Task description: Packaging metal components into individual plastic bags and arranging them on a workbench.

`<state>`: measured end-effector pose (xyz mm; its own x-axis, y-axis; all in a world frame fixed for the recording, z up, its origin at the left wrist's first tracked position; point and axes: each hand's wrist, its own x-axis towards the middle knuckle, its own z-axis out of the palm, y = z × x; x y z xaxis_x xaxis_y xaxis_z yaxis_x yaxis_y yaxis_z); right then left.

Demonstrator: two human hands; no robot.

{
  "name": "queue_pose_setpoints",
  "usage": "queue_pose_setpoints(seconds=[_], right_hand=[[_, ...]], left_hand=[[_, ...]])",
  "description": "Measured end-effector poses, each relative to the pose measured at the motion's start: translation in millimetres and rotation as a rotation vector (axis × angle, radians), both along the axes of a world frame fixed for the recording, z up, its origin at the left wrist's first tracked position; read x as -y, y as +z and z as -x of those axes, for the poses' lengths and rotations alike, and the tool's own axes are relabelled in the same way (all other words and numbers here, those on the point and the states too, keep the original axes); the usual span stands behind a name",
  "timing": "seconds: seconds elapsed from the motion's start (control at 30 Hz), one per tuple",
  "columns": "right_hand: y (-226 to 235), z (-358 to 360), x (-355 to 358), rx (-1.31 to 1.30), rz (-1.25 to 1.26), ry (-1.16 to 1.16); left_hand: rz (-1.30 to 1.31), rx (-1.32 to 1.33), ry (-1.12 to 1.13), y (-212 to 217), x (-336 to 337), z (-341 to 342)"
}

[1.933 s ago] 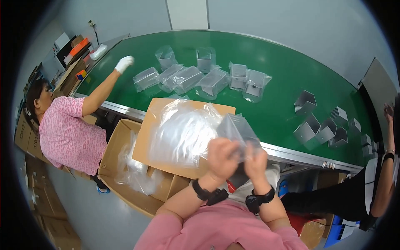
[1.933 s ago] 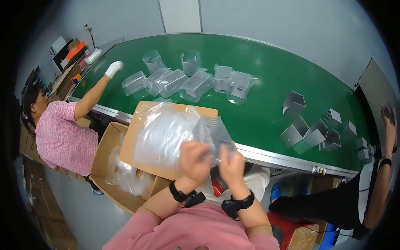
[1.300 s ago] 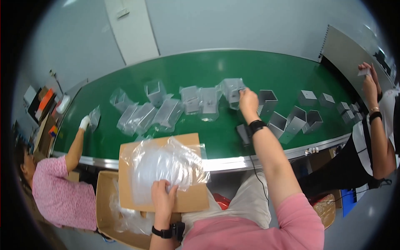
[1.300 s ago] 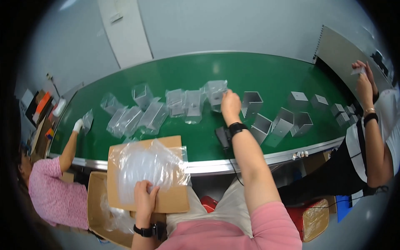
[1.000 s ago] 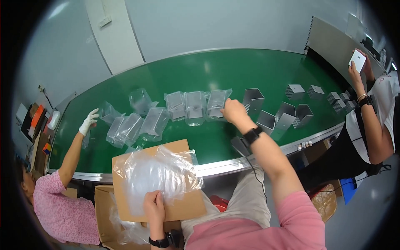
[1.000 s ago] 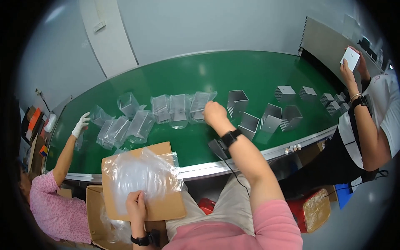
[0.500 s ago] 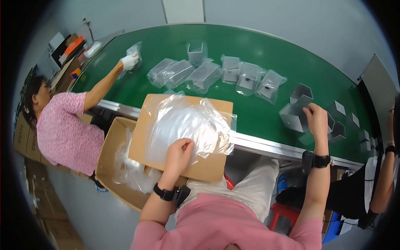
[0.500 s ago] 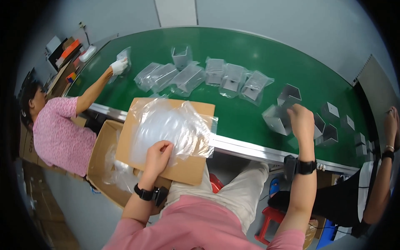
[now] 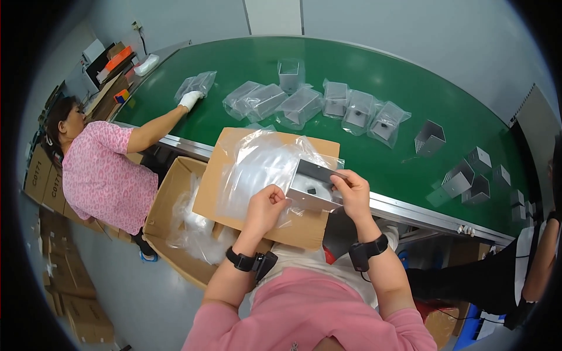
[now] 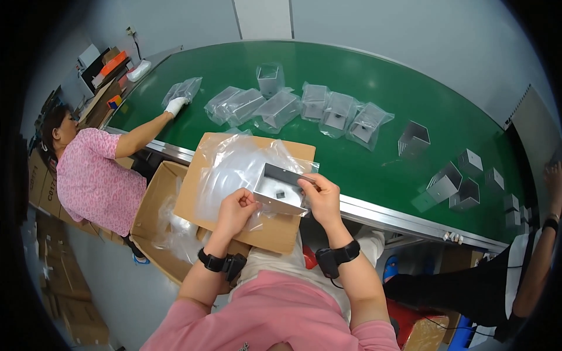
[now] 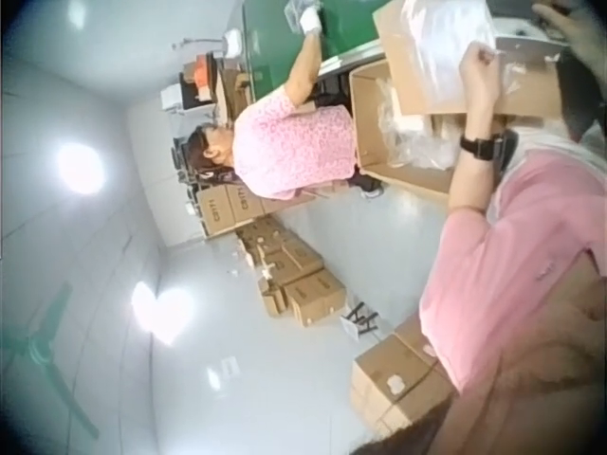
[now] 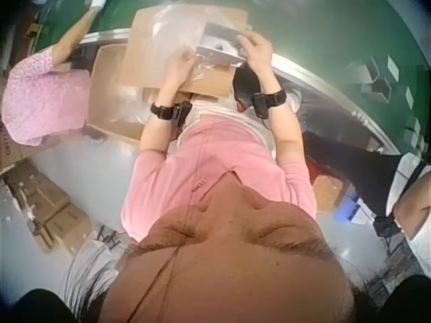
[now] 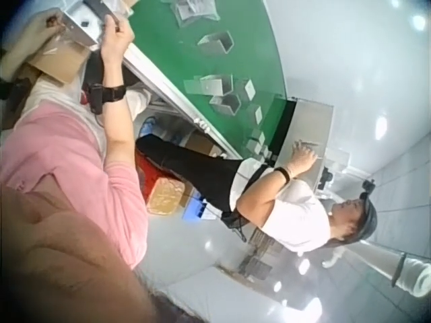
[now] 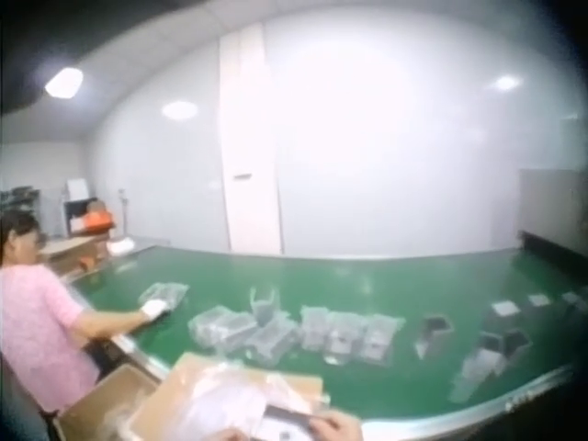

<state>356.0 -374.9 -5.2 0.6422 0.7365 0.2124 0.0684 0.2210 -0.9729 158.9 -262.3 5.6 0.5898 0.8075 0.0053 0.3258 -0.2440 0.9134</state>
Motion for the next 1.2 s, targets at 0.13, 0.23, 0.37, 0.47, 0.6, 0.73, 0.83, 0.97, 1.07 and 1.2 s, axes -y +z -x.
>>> queue_pose_setpoints(seconds=[0.13,0.23,0.37,0.47,0.6,0.73,0.83,0.97,1.07,1.2], right_hand=[[1.8,4.3,0.0,0.351,0.096,-0.084],[3.1,1.5,1.6,0.647,0.047,-0.131],[5.4,4.4,4.5,0.597,0.062,-0.143],[6.8,5.8,5.1,0.408,0.125,-0.137],[7.1,3.6,8.1,0.641,0.033,-0.151],[20.6,5.6,16.4,0.457,0.104,-0.239],[19.8,7.1,16.1,0.424,-0.002,-0.217],[13.1,10.4,15.9,0.513,-0.014,-0.202],[15.4,11.1,18.4,0.496,0.016,-0.232],[10.2,9.3,21.2,0.462,0.056,-0.232]], left_hand=[[0.015,-0.023,-0.022,0.2,-2.0,-0.1],[0.011,0.017,-0.029,-3.3,-5.3,2.6],[0.142,0.089,0.003,-10.8,-8.6,2.5],[0.14,0.095,-0.023,-12.2,-8.2,1.7],[0.032,0.078,-0.009,3.6,-3.0,-2.4],[-0.131,-0.063,-0.018,9.9,5.5,-6.8],[-0.239,-0.138,-0.024,6.1,13.7,-10.0],[-0.275,-0.173,-0.007,0.4,17.9,-12.4],[-0.265,-0.057,0.0,-6.8,13.6,-9.6],[-0.221,-0.042,-0.027,-5.3,11.6,-9.1]])
